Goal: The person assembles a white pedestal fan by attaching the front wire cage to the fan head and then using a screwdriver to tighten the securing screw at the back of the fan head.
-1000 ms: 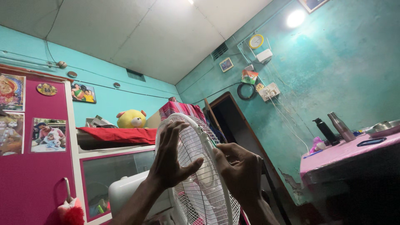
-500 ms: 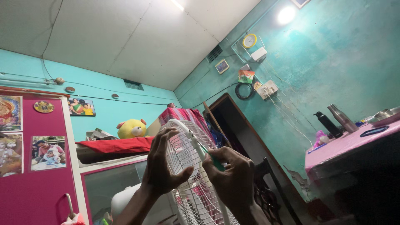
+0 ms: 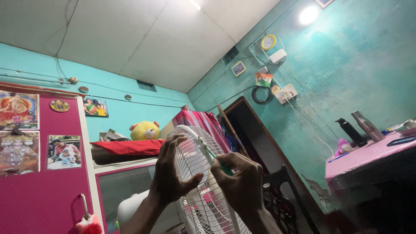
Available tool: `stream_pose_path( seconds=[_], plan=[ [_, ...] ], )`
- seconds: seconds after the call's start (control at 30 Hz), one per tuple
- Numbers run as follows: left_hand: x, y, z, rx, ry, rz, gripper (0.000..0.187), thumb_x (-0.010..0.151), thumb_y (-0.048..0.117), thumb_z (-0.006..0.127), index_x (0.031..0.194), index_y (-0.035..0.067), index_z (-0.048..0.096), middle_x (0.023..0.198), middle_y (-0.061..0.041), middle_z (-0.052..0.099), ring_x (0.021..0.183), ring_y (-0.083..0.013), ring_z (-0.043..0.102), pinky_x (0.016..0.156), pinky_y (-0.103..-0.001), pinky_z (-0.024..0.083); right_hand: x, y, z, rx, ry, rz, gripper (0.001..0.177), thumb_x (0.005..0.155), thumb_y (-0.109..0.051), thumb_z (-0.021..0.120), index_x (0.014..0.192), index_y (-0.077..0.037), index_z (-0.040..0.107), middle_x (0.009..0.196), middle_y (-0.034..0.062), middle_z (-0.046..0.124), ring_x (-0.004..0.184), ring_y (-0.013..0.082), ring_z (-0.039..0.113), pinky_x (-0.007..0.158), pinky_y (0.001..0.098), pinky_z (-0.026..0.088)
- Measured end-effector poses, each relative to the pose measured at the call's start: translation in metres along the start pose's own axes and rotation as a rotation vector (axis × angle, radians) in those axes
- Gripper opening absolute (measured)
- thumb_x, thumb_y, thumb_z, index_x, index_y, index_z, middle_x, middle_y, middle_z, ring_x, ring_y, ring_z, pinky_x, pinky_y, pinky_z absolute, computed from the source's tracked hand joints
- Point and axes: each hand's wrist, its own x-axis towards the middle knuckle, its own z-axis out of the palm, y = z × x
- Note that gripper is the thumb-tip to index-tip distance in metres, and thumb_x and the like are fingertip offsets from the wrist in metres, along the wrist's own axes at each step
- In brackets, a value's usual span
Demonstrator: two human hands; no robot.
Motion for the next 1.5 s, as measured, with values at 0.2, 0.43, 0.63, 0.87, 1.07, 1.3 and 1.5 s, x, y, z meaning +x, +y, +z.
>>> stream_pose_path(
  seconds=[0.2,0.43,0.63,0.87,1.07,1.3,1.5],
  plan=[
    [0.0,0.001,-0.001,-0.01,0.005,-0.001,0.09,0.068,0.041,0.086,0.136,-0.002,0.047,0.141,-0.027,0.052,0.139,-0.0437,0.048,0.116,-0.052,0.04,-0.002,0.001,0.01,-0.044,0.069,0.018,0.012,0.081,-0.015,0.076,0.084,-0.003,0.077,0.073,0.007,0.077,0.064,0.0131,0.076,0.06,0.0285,0.062],
    [0.002,0.002,0.007,-0.016,0.012,0.017,0.09,0.068,0.042,0.085,0.137,-0.002,0.047,0.141,-0.026,0.052,0.139,-0.0428,0.049,0.117,-0.052,0.041,-0.002,0.013,0.01,-0.066,0.103,0.021,0.012,0.083,-0.015,0.074,0.082,-0.003,0.077,0.071,0.0074,0.076,0.061,0.0121,0.075,0.057,0.0275,0.062],
    [0.002,0.003,0.009,-0.015,0.021,0.005,0.09,0.068,0.041,0.086,0.137,-0.002,0.047,0.141,-0.026,0.051,0.138,-0.0423,0.049,0.116,-0.052,0.041,-0.003,0.015,0.008,-0.062,0.128,0.001,0.012,0.081,-0.014,0.074,0.082,-0.002,0.076,0.071,0.0074,0.076,0.06,0.0117,0.074,0.056,0.0271,0.06],
    [0.003,0.004,0.007,-0.029,0.026,0.028,0.091,0.069,0.041,0.086,0.139,-0.001,0.046,0.143,-0.026,0.051,0.141,-0.0422,0.048,0.119,-0.052,0.039,-0.002,0.009,0.005,-0.049,0.12,0.037,0.013,0.082,-0.016,0.073,0.082,-0.004,0.077,0.069,0.0064,0.076,0.059,0.0116,0.074,0.053,0.0275,0.059],
    [0.004,0.011,0.006,-0.032,0.031,0.02,0.093,0.067,0.04,0.089,0.138,0.0,0.046,0.143,-0.026,0.052,0.141,-0.0435,0.047,0.12,-0.053,0.038,-0.002,0.004,0.001,-0.06,0.116,0.052,0.014,0.083,-0.016,0.072,0.083,-0.003,0.076,0.07,0.0082,0.076,0.06,0.0147,0.075,0.058,0.0304,0.061],
    [0.002,0.015,0.014,-0.048,0.012,-0.01,0.099,0.066,0.039,0.092,0.142,-0.002,0.043,0.145,-0.03,0.048,0.142,-0.0472,0.043,0.12,-0.055,0.037,-0.008,-0.007,-0.017,-0.311,0.122,-0.189,0.017,0.09,-0.017,0.072,0.093,-0.001,0.077,0.086,0.0129,0.078,0.072,0.0205,0.075,0.068,0.0332,0.058],
    [0.009,0.031,0.009,-0.098,-0.004,-0.042,0.103,0.068,0.041,0.094,0.143,-0.003,0.039,0.148,-0.031,0.043,0.144,-0.0491,0.04,0.121,-0.056,0.036,-0.006,-0.039,-0.038,-0.401,-0.001,-0.013,0.021,0.09,-0.021,0.076,0.097,-0.002,0.077,0.082,0.0137,0.077,0.07,0.0234,0.076,0.066,0.0362,0.057]
  ],
)
